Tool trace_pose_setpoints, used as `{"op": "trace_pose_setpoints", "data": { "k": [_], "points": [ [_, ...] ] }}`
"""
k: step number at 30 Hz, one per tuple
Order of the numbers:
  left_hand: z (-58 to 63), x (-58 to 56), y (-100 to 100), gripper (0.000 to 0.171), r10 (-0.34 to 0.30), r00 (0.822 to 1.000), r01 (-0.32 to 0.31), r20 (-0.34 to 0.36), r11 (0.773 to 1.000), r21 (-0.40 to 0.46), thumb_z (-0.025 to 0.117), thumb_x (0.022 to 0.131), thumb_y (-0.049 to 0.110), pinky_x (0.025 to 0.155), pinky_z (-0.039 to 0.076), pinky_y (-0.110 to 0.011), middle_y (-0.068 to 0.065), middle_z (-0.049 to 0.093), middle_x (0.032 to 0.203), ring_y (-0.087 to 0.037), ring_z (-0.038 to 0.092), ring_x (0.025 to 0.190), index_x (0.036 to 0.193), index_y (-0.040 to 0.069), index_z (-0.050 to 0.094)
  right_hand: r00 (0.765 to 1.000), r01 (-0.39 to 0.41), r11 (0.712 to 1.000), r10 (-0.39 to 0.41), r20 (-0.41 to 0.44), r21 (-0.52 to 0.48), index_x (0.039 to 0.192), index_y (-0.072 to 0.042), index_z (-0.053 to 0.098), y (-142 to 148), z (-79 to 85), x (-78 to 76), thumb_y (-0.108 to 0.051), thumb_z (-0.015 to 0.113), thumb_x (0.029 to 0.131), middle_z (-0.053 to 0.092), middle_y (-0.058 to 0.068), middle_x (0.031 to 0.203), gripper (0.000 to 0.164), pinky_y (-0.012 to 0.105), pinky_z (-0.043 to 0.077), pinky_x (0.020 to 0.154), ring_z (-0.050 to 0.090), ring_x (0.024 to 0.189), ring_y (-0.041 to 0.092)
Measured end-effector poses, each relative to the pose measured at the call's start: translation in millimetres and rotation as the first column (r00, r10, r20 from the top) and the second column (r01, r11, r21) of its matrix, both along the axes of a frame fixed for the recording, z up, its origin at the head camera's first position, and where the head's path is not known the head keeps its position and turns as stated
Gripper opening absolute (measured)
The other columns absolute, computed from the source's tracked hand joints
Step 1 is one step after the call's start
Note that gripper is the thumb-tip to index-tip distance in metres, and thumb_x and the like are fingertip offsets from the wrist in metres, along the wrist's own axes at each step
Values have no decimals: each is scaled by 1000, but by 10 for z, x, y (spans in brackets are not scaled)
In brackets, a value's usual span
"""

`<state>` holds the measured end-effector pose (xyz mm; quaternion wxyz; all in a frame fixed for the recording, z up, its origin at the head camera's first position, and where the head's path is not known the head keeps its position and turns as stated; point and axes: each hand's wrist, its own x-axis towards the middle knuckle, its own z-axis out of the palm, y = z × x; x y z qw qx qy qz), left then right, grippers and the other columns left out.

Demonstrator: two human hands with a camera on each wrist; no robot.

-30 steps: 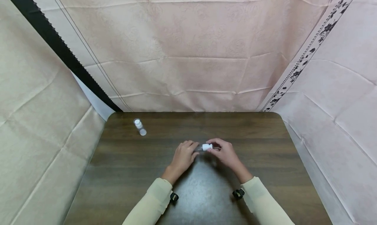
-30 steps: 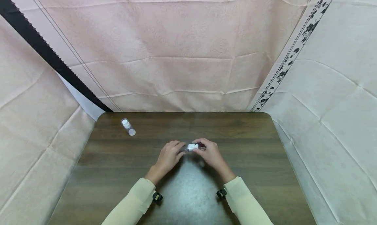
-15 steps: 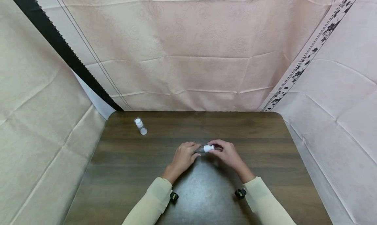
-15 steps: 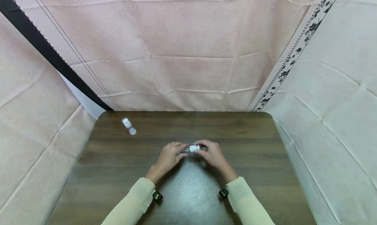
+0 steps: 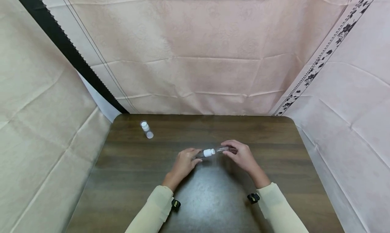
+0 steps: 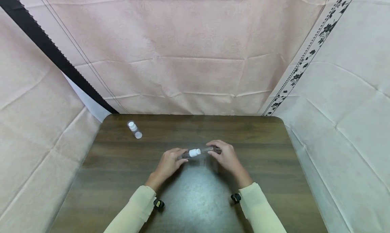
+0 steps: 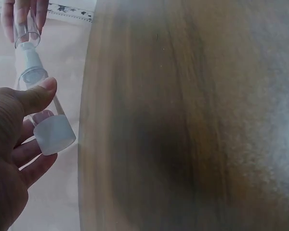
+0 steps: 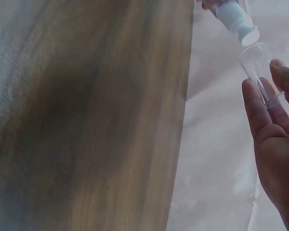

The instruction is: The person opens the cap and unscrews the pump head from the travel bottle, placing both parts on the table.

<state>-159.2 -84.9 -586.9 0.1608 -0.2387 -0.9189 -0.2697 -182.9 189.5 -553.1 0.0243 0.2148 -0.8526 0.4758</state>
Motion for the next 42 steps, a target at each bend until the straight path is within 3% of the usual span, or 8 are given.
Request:
{"op": "trace_pose_setpoints", "data": {
  "k": [6, 15, 30, 42],
  "points": [
    [-29, 21, -27, 41, 43, 999, -43, -3, 999, 27, 88, 82, 22, 81, 61, -39, -8, 77, 108, -23, 75, 95, 119, 8, 77, 997, 40, 992, -32, -67, 121, 116, -10, 74, 33, 27, -78, -9, 78, 92, 71, 5, 117, 25, 37, 62, 82, 71, 95, 18],
    [-88, 31, -60, 42, 76, 997, -78, 31, 992, 98, 89, 80, 20, 79, 61, -39, -9, 78, 108, -24, 75, 94, 118, 9, 78, 990, 70, 960, -33, -140, 272, 119, -10, 71, -25, -2, -246, -7, 78, 92, 68, 6, 116, 28, 38, 61, 79, 70, 93, 19],
    [-198, 52, -92, 41, 100, 994, -106, 44, 984, 146, 90, 79, 19, 78, 61, -41, -10, 78, 105, -25, 75, 92, 116, 6, 78, 992, 53, 906, 1, -129, 419, 122, -1, 70, -187, -199, -604, -5, 75, 94, 67, 15, 121, 29, 42, 60, 86, 71, 101, 28],
    [-235, 81, -125, 41, 123, 990, -131, 71, 983, 127, 88, 82, 24, 77, 61, -39, -8, 78, 105, -23, 75, 91, 118, 8, 78, 999, -12, 814, 28, -19, 581, 129, -1, 67, -311, -256, -854, -9, 72, 97, 63, 19, 130, 33, 48, 55, 100, 63, 118, 35]
  ]
}}
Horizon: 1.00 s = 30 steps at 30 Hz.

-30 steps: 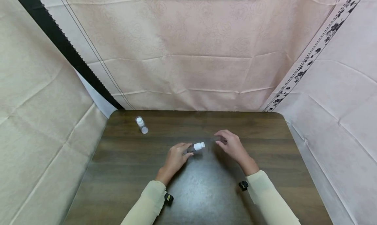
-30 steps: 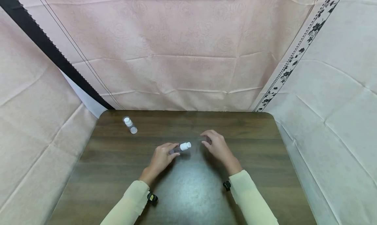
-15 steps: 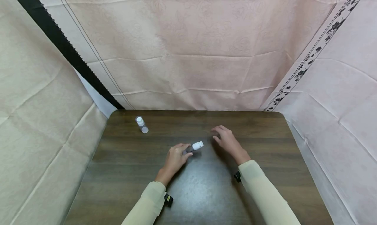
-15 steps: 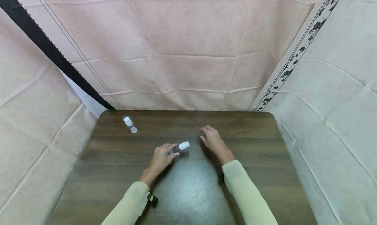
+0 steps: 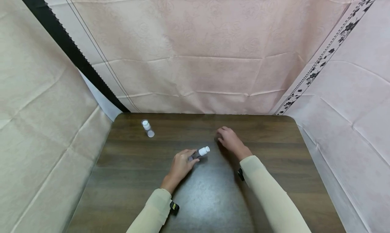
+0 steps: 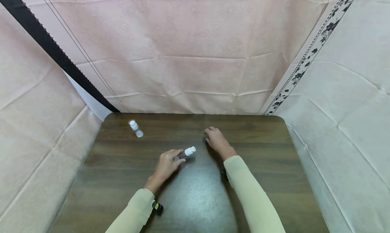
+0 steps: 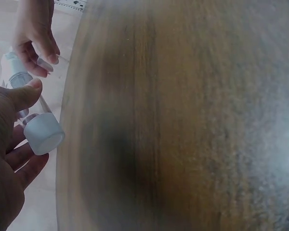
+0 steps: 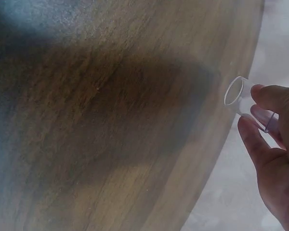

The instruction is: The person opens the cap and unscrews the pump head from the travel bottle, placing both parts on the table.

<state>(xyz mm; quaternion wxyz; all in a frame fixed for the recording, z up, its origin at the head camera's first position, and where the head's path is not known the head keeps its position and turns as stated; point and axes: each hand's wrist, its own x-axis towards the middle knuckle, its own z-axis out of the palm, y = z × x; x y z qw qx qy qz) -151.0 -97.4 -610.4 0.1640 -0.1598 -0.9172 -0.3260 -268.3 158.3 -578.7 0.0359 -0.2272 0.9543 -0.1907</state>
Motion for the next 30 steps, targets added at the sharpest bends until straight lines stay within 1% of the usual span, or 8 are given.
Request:
{"op": "trace_pose_setpoints", "data": {
  "k": [3, 6, 9, 13, 18, 23, 26, 30],
  "points": [
    [-3, 6, 1, 41, 3, 1000, -3, 15, 1000, 5, 89, 82, 24, 76, 62, -39, -8, 78, 105, -23, 75, 91, 119, 8, 78, 1000, -21, 999, 21, 9, 27, 130, -1, 66, -27, -10, -45, -8, 70, 97, 63, 20, 131, 34, 48, 55, 100, 63, 119, 36],
    [-5, 12, 3, 41, 10, 1000, -10, 10, 1000, 6, 89, 81, 23, 75, 61, -40, -8, 78, 104, -24, 75, 90, 118, 8, 78, 999, -38, 998, 37, 20, 48, 132, -1, 64, -53, -28, -79, -7, 68, 98, 62, 20, 133, 35, 49, 53, 102, 62, 121, 37],
    [-6, 25, 1, 42, 16, 1000, -16, 9, 1000, -1, 90, 81, 24, 77, 61, -40, -7, 78, 105, -24, 75, 91, 118, 10, 78, 998, -39, 997, 36, 45, 67, 135, -2, 62, -83, -57, -95, -7, 68, 99, 62, 20, 135, 37, 50, 52, 103, 60, 124, 38],
    [-8, 52, -7, 42, 10, 1000, -10, -4, 1000, 3, 90, 80, 23, 77, 61, -40, -8, 78, 104, -24, 75, 91, 117, 9, 78, 998, -54, 994, 50, 45, 92, 130, -2, 61, -124, -87, -81, -6, 69, 98, 65, 19, 127, 33, 50, 53, 101, 62, 119, 38],
    [-8, 61, -20, 42, 8, 999, -8, -39, 1000, 5, 91, 78, 22, 76, 61, -41, -9, 78, 103, -25, 75, 90, 115, 7, 79, 996, -84, 992, 85, -4, 99, 120, -1, 63, -153, -91, -78, -5, 71, 96, 66, 17, 113, 26, 48, 55, 93, 64, 107, 37],
    [-5, 59, -26, 41, 14, 999, -14, -37, 1000, -8, 91, 79, 24, 78, 61, -39, -7, 78, 104, -23, 75, 91, 116, 8, 78, 996, -87, 992, 89, -18, 96, 119, -2, 64, -170, -100, -84, -6, 70, 97, 66, 16, 111, 23, 47, 56, 90, 64, 104, 36],
    [-5, 60, -22, 41, 19, 999, -19, -31, 1000, -11, 90, 80, 24, 78, 61, -39, -6, 78, 105, -22, 75, 92, 116, 9, 78, 997, -79, 995, 79, 5, 67, 127, -2, 62, -163, -114, -82, -7, 70, 98, 65, 18, 118, 30, 48, 56, 94, 64, 110, 37],
    [-6, 66, -6, 41, 18, 1000, -18, -22, 1000, -13, 90, 80, 24, 78, 61, -39, -7, 77, 106, -22, 75, 93, 117, 10, 78, 997, -27, 1000, 27, 73, -5, 149, -6, 47, -103, -159, -53, -12, 72, 98, 54, 22, 144, 58, 53, 49, 107, 55, 131, 40]
  ]
}}
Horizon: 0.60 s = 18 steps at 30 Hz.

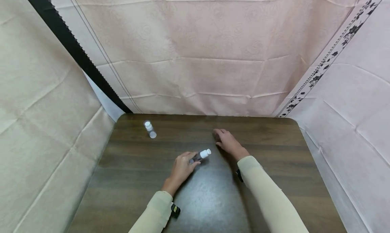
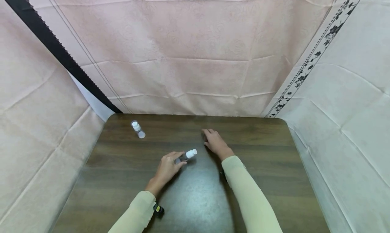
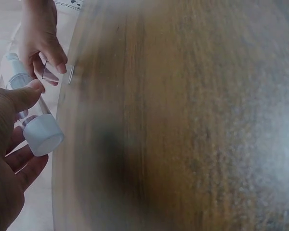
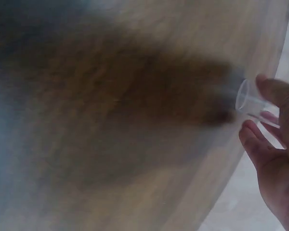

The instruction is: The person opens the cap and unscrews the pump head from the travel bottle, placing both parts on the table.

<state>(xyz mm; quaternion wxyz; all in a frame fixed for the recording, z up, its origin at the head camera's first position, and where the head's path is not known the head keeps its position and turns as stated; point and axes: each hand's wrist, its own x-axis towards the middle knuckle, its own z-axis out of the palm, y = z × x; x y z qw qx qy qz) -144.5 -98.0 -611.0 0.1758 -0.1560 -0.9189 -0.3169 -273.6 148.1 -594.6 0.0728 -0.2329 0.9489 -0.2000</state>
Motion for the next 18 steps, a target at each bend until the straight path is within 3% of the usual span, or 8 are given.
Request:
{"op": "trace_pose_setpoints", "data": {
  "k": [5, 18],
  "points": [
    [-8, 4, 35, 41, -6, 1000, 6, -6, 1000, -5, 90, 80, 23, 78, 61, -40, -7, 77, 105, -23, 74, 93, 116, 9, 78, 998, 54, 996, -53, 18, -66, 160, -12, 32, 133, -48, 65, -21, 75, 96, 39, 22, 158, 78, 56, 43, 113, 44, 142, 41],
    [25, -40, 116, 41, -23, 1000, 23, -12, 1000, -14, 89, 82, 24, 81, 61, -38, -7, 77, 107, -22, 73, 96, 118, 9, 77, 993, 49, 987, -64, -96, -154, 158, -9, 36, 348, 71, 357, -24, 77, 95, 37, 19, 160, 76, 57, 40, 115, 39, 146, 39]
  ]
}}
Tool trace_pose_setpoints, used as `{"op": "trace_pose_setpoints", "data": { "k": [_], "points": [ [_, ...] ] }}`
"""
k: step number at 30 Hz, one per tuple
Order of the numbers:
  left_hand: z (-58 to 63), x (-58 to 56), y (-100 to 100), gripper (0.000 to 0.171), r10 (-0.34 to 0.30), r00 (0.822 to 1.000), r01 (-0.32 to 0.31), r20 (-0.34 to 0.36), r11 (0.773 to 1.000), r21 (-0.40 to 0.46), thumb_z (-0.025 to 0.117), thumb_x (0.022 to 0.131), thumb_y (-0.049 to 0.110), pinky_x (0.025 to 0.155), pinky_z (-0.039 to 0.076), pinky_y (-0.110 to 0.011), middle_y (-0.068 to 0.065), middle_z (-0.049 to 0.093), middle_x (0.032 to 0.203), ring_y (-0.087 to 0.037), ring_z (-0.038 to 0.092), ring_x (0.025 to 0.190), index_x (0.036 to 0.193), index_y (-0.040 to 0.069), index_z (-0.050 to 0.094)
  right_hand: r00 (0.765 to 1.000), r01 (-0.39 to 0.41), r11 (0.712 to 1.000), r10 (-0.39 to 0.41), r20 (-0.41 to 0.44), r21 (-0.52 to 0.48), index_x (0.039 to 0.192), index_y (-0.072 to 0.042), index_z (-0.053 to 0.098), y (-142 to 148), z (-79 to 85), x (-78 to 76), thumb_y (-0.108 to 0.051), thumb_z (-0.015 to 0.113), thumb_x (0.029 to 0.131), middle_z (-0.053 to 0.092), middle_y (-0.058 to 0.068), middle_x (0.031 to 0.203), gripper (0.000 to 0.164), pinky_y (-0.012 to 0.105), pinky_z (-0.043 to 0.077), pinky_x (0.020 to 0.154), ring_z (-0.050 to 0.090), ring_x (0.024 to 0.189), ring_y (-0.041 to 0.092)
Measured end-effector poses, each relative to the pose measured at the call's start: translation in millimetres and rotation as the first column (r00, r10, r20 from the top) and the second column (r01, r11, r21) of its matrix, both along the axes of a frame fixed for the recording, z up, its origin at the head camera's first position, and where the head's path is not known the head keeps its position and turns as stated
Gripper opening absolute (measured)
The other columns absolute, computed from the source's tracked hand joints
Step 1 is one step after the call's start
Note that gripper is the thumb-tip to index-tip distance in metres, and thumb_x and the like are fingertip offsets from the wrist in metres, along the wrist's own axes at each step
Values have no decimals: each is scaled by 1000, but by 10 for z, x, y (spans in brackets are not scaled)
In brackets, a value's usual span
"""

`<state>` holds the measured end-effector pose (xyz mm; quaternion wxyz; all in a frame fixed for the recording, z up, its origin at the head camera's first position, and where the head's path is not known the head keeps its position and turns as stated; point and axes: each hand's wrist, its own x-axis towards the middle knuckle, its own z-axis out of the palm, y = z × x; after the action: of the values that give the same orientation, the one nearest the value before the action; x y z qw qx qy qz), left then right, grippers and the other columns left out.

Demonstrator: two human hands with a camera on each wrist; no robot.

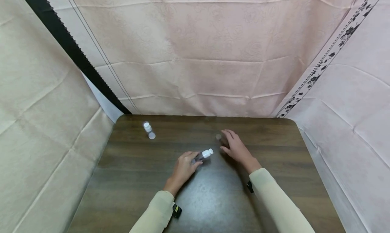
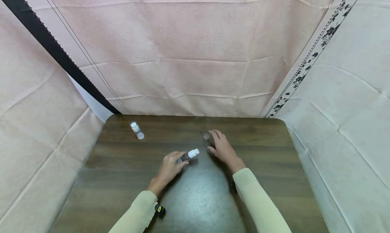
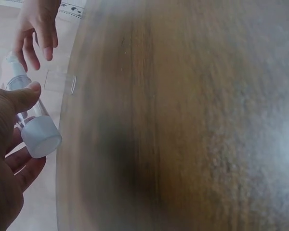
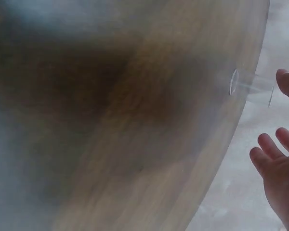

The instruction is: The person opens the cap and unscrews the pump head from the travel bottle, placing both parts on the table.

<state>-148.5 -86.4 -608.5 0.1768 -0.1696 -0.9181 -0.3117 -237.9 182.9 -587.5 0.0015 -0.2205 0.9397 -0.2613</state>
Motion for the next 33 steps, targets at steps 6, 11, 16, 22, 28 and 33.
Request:
{"op": "trace_pose_setpoints", "data": {
  "k": [6, 11, 16, 22, 28, 33],
  "points": [
    [22, -1, 52, 42, -19, 1000, 18, -24, 999, -34, 88, 83, 26, 83, 60, -37, -5, 76, 107, -22, 72, 97, 119, 9, 77, 998, 37, 999, -39, -59, -40, 153, -7, 43, 37, 31, 272, -29, 73, 98, 43, 19, 156, 67, 56, 43, 112, 43, 144, 36],
    [38, -7, 101, 42, -28, 996, 22, -89, 997, -72, 91, 79, 24, 83, 59, -37, -4, 76, 105, -22, 71, 95, 117, 11, 78, 999, 25, 997, -28, -41, -75, 152, -9, 46, 12, 54, 530, -33, 69, 100, 47, 17, 154, 61, 57, 43, 112, 47, 142, 35],
    [59, -4, 152, 42, -46, 990, 28, -130, 990, -138, 91, 79, 27, 82, 58, -36, -2, 75, 104, -19, 69, 94, 116, 12, 77, 997, 56, 977, -43, 67, -206, 153, -10, 45, -40, 95, 719, -32, 70, 100, 52, 17, 150, 63, 57, 48, 107, 56, 134, 36],
    [109, -4, 197, 40, -83, 979, 49, -187, 983, -179, 90, 81, 28, 80, 56, -35, -1, 74, 104, -18, 68, 94, 115, 13, 77, 952, 191, 900, -72, 297, -391, 149, -12, 49, -134, 176, 811, -28, 71, 100, 61, 19, 142, 57, 50, 54, 102, 66, 124, 33],
    [142, 28, 233, 38, -119, 976, 76, -181, 971, -225, 88, 83, 27, 82, 54, -35, -2, 74, 106, -19, 67, 95, 116, 11, 76, 928, 246, 868, -82, 363, -431, 141, -12, 59, -213, 223, 835, -23, 71, 99, 65, 18, 137, 45, 41, 59, 92, 69, 119, 33],
    [121, 51, 261, 37, -132, 966, 79, -223, 969, -233, 90, 81, 25, 79, 53, -34, -2, 73, 105, -19, 66, 95, 112, 12, 77, 928, 252, 877, -101, 358, -408, 131, -11, 67, -273, 198, 852, -19, 71, 99, 70, 12, 129, 34, 29, 54, 79, 70, 107, 25]
  ]
}}
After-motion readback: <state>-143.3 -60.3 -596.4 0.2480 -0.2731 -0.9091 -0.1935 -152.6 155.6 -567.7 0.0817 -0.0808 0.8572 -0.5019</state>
